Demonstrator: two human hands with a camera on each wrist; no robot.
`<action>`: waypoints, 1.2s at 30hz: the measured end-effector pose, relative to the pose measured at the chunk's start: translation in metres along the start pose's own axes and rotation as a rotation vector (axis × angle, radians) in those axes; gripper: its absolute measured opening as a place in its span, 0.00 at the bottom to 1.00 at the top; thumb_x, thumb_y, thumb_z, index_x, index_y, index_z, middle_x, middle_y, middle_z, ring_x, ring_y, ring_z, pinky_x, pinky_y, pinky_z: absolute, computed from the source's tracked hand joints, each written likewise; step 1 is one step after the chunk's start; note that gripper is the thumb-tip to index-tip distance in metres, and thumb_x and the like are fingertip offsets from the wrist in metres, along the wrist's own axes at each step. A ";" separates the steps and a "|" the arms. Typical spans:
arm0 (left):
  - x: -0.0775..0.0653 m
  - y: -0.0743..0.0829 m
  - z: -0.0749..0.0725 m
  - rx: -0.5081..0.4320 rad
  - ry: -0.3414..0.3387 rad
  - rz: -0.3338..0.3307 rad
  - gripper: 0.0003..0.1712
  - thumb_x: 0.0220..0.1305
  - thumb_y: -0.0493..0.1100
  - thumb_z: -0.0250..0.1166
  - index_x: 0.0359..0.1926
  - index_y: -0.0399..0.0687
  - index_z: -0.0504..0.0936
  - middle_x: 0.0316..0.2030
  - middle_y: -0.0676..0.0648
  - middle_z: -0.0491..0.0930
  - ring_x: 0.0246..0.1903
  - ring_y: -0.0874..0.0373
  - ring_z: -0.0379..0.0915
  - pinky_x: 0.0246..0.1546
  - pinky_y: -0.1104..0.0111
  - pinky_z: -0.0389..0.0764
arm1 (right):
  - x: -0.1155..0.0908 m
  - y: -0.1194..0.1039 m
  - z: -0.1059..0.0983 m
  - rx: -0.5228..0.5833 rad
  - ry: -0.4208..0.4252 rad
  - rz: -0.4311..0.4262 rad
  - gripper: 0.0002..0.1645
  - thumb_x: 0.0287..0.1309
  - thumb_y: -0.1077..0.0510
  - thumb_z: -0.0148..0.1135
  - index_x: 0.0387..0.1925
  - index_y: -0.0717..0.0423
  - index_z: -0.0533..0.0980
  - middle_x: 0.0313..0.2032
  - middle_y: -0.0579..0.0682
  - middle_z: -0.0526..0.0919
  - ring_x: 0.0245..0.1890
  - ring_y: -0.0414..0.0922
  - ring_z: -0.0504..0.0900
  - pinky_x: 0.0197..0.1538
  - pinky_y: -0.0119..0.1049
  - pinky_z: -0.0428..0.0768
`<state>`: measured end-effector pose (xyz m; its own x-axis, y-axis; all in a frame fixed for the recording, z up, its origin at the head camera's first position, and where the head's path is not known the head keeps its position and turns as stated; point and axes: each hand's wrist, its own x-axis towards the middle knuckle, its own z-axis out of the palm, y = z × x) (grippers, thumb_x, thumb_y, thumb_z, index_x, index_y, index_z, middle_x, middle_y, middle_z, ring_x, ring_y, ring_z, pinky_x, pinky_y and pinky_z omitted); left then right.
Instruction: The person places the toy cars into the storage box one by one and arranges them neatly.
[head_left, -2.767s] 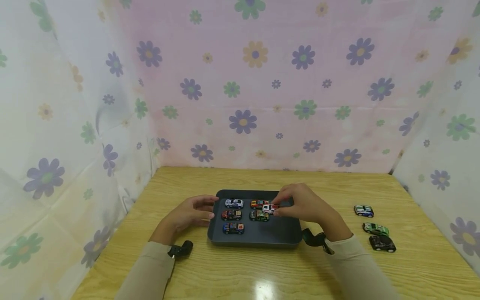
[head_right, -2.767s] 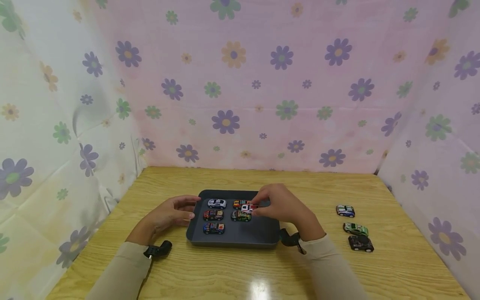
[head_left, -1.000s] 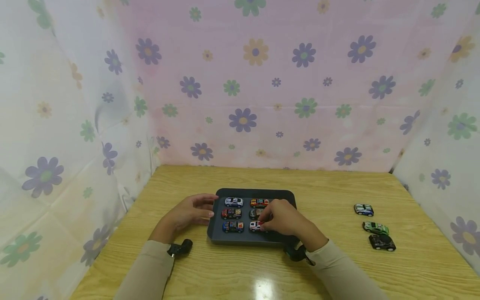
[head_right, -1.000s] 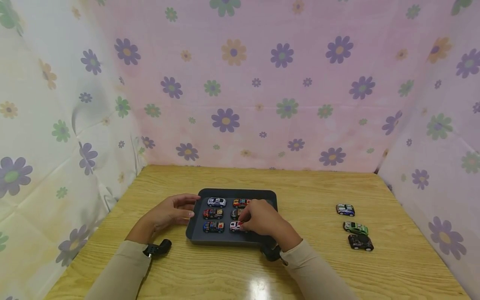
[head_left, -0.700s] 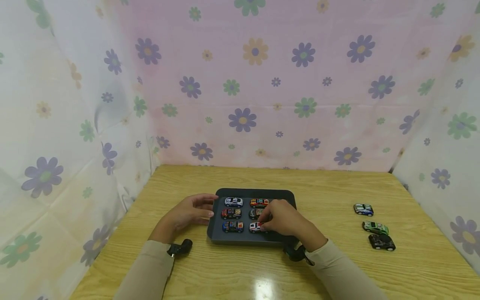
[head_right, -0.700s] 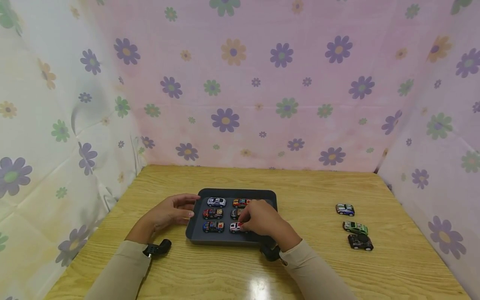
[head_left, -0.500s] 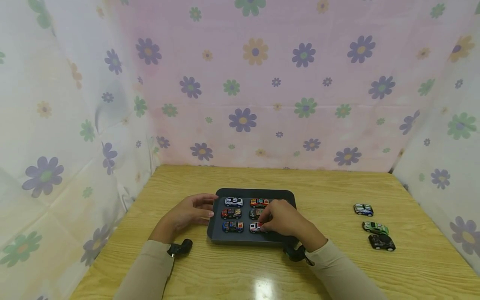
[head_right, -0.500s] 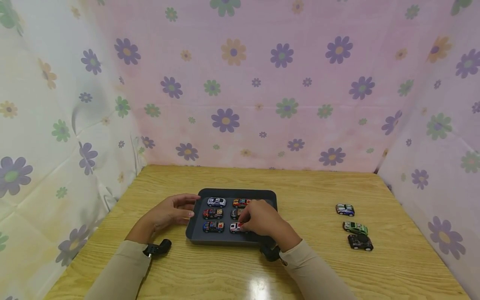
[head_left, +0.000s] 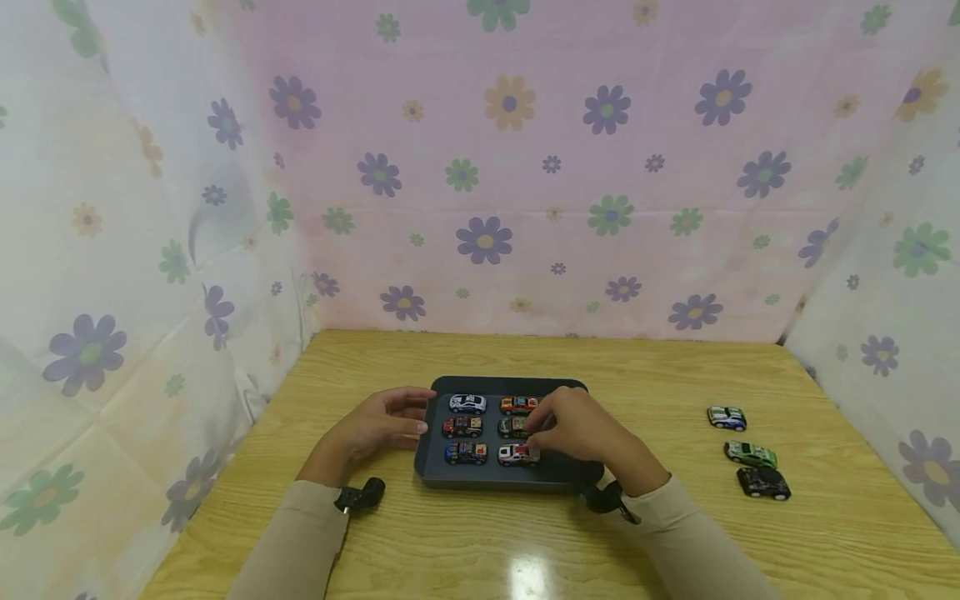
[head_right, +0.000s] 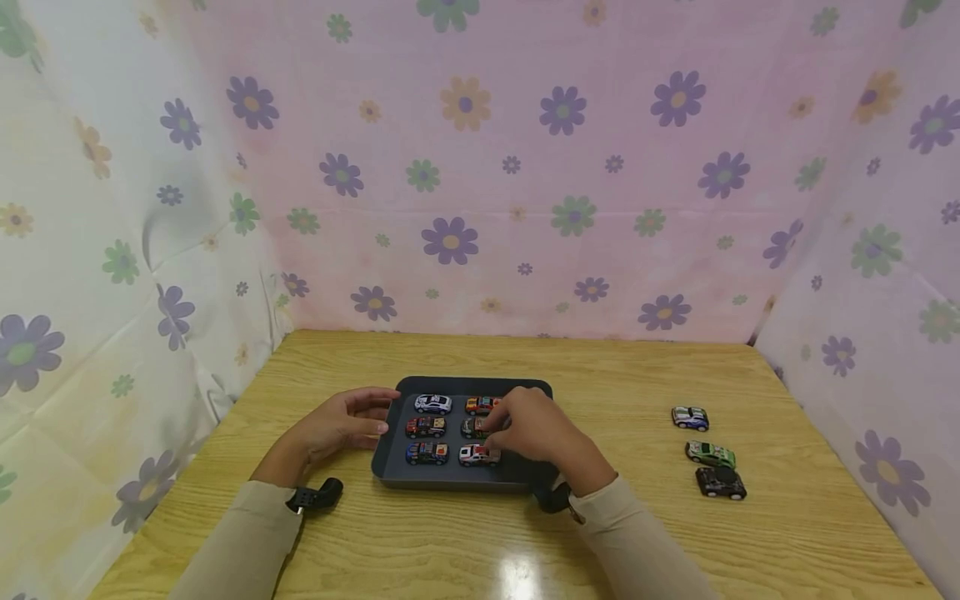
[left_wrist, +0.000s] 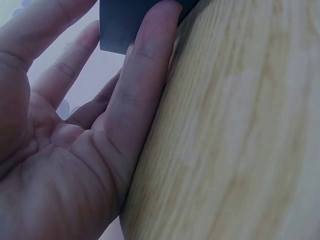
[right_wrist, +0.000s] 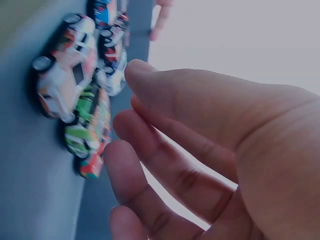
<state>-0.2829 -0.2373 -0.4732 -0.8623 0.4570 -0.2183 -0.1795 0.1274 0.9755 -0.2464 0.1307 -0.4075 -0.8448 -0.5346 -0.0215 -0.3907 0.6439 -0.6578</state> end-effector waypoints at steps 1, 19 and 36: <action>0.000 0.000 0.000 -0.001 0.002 -0.002 0.44 0.61 0.36 0.76 0.75 0.44 0.68 0.67 0.33 0.74 0.57 0.47 0.81 0.51 0.52 0.87 | -0.001 0.000 -0.003 0.007 0.004 0.000 0.09 0.60 0.58 0.75 0.43 0.51 0.89 0.41 0.45 0.90 0.38 0.42 0.87 0.38 0.36 0.86; 0.000 -0.001 0.001 -0.007 0.005 -0.007 0.43 0.62 0.36 0.75 0.76 0.44 0.67 0.67 0.33 0.73 0.57 0.46 0.81 0.52 0.51 0.87 | -0.029 0.021 -0.069 -0.012 0.187 0.036 0.13 0.64 0.53 0.73 0.48 0.48 0.89 0.47 0.48 0.89 0.40 0.44 0.85 0.38 0.38 0.84; -0.001 -0.002 0.000 0.001 0.017 -0.007 0.44 0.60 0.39 0.77 0.75 0.46 0.68 0.66 0.35 0.75 0.57 0.46 0.81 0.51 0.51 0.87 | -0.093 0.088 -0.133 -0.051 0.321 0.177 0.26 0.70 0.45 0.66 0.62 0.56 0.81 0.60 0.62 0.83 0.55 0.59 0.83 0.52 0.55 0.85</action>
<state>-0.2818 -0.2375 -0.4749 -0.8691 0.4410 -0.2243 -0.1848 0.1312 0.9740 -0.2507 0.3102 -0.3636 -0.9694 -0.2187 0.1115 -0.2394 0.7414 -0.6269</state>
